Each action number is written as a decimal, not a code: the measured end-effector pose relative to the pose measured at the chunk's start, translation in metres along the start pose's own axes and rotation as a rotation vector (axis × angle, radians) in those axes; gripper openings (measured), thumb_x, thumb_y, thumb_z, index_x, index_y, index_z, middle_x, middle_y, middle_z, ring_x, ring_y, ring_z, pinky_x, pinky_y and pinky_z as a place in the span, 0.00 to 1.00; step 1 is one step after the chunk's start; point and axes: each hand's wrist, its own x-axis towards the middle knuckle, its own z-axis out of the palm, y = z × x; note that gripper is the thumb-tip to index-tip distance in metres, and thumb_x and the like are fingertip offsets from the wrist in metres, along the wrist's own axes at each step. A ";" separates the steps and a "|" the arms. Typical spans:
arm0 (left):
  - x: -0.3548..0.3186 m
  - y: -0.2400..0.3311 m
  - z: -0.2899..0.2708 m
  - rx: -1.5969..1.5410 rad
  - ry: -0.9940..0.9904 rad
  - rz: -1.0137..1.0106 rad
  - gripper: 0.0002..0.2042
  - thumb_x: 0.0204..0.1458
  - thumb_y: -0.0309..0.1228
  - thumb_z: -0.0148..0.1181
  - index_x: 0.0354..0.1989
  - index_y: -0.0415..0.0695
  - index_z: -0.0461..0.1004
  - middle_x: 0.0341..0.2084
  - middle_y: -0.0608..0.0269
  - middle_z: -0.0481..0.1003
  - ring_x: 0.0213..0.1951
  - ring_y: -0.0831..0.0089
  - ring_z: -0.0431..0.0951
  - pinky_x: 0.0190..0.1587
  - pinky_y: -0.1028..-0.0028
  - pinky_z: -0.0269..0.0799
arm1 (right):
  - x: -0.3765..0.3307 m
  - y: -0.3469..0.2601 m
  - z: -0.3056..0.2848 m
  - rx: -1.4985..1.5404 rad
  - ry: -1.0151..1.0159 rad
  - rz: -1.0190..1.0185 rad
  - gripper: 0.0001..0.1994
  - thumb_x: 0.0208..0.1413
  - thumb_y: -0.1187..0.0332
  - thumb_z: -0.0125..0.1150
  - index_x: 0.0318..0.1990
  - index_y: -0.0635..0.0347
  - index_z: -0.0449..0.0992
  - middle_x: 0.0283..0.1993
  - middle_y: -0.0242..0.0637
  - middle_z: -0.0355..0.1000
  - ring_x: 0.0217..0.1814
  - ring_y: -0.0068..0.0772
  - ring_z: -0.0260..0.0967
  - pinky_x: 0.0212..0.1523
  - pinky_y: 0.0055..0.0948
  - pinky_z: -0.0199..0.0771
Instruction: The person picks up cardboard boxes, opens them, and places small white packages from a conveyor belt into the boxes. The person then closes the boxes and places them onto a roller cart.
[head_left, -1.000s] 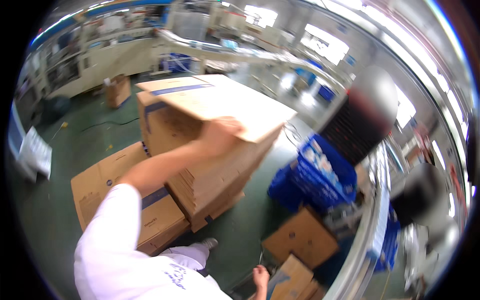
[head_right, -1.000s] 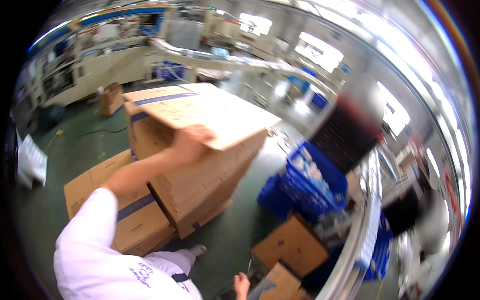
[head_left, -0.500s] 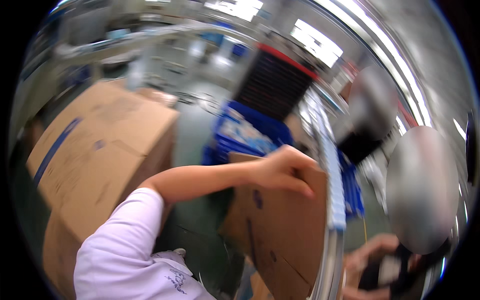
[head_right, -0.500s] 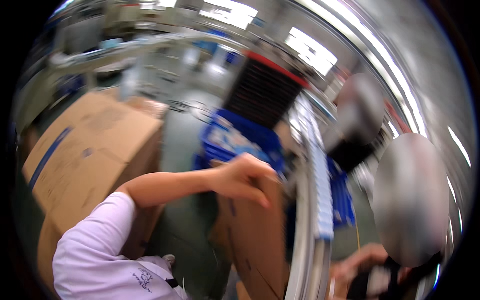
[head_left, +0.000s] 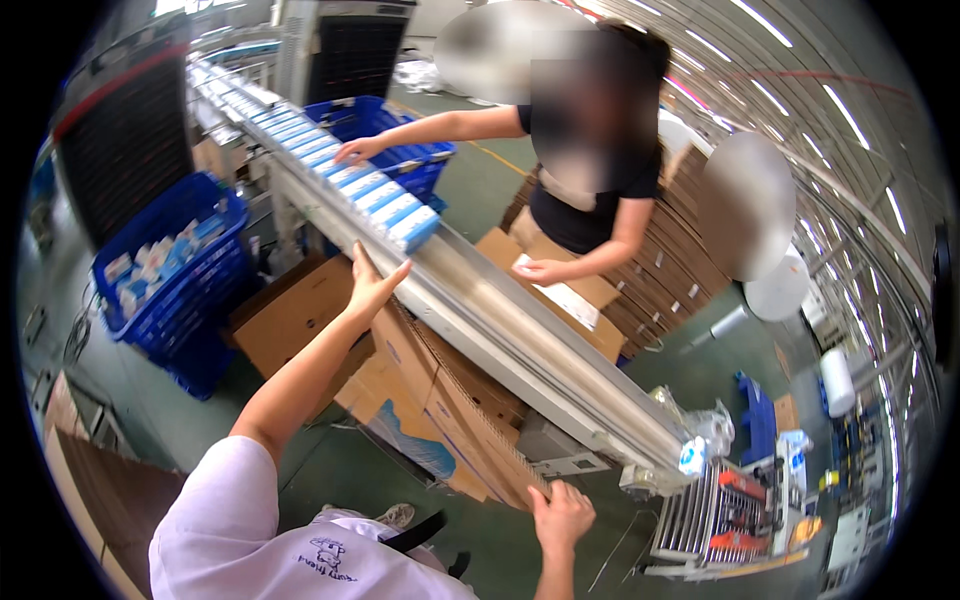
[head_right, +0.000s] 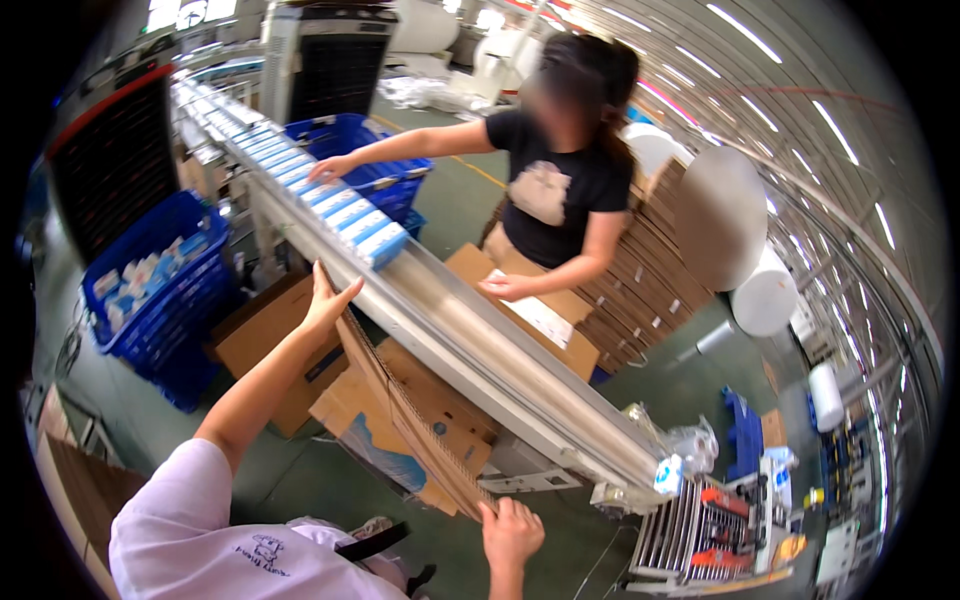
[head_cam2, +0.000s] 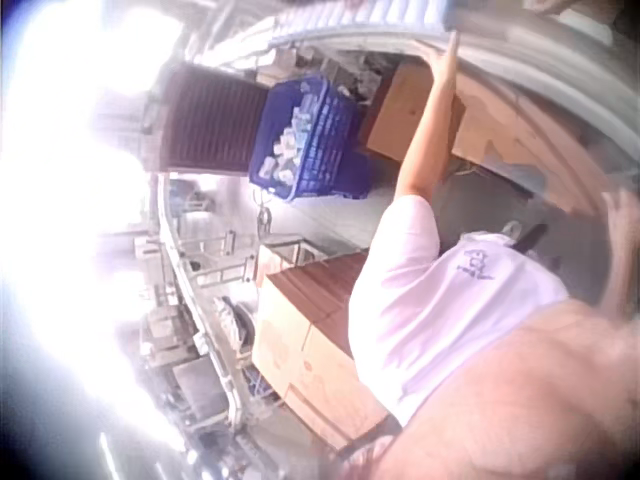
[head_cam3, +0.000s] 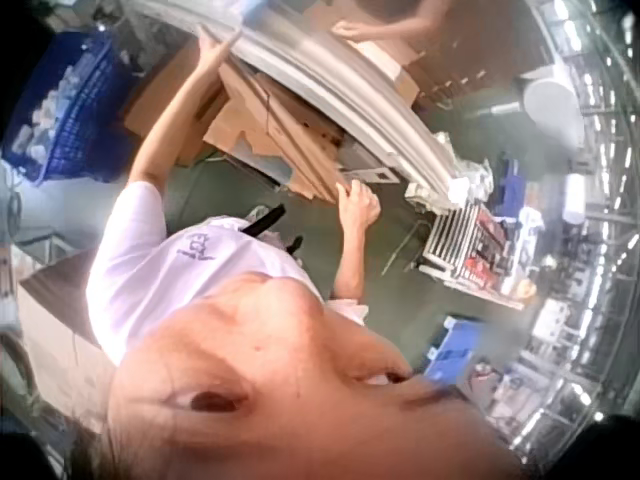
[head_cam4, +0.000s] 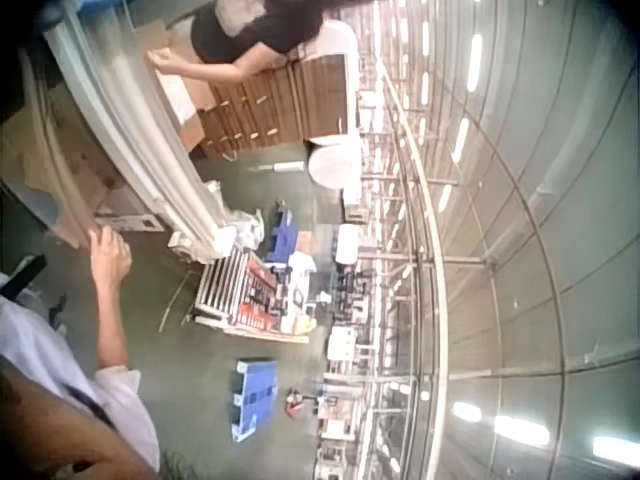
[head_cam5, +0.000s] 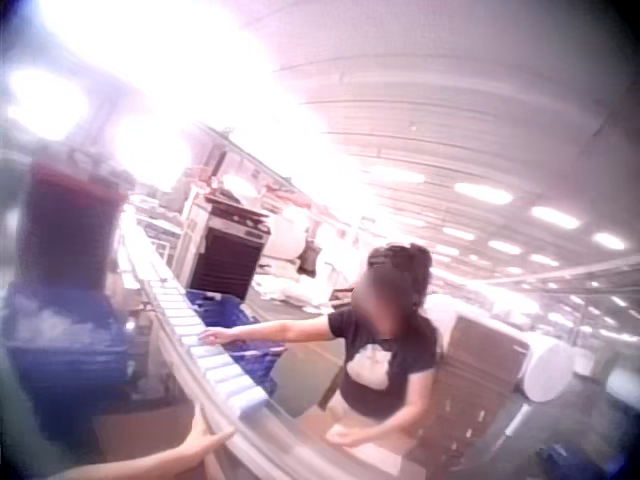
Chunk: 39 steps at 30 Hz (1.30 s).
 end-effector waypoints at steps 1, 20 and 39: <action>0.013 -0.044 -0.001 -0.102 0.056 0.034 0.45 0.50 0.49 0.54 0.65 0.38 0.33 0.65 0.46 0.37 0.67 0.57 0.36 0.65 0.66 0.36 | 0.005 -0.002 0.011 0.032 0.016 0.011 0.17 0.35 0.55 0.68 0.20 0.54 0.67 0.20 0.32 0.68 0.24 0.37 0.67 0.26 0.33 0.63; -0.050 0.058 -0.047 -0.342 -0.516 -0.498 0.49 0.36 0.13 0.44 0.66 0.57 0.26 0.56 0.55 0.57 0.46 0.65 0.65 0.40 0.74 0.67 | 0.149 0.089 -0.003 -0.008 -0.562 0.312 0.25 0.60 0.50 0.39 0.46 0.67 0.69 0.29 0.55 0.71 0.33 0.56 0.70 0.33 0.46 0.69; -0.015 0.018 0.133 0.775 -0.925 1.489 0.30 0.43 0.47 0.59 0.56 0.50 0.64 0.59 0.54 0.56 0.63 0.56 0.50 0.60 0.53 0.50 | 0.102 -0.026 0.037 0.009 -0.533 -0.051 0.29 0.54 0.49 0.49 0.61 0.50 0.58 0.62 0.53 0.52 0.65 0.50 0.49 0.63 0.51 0.47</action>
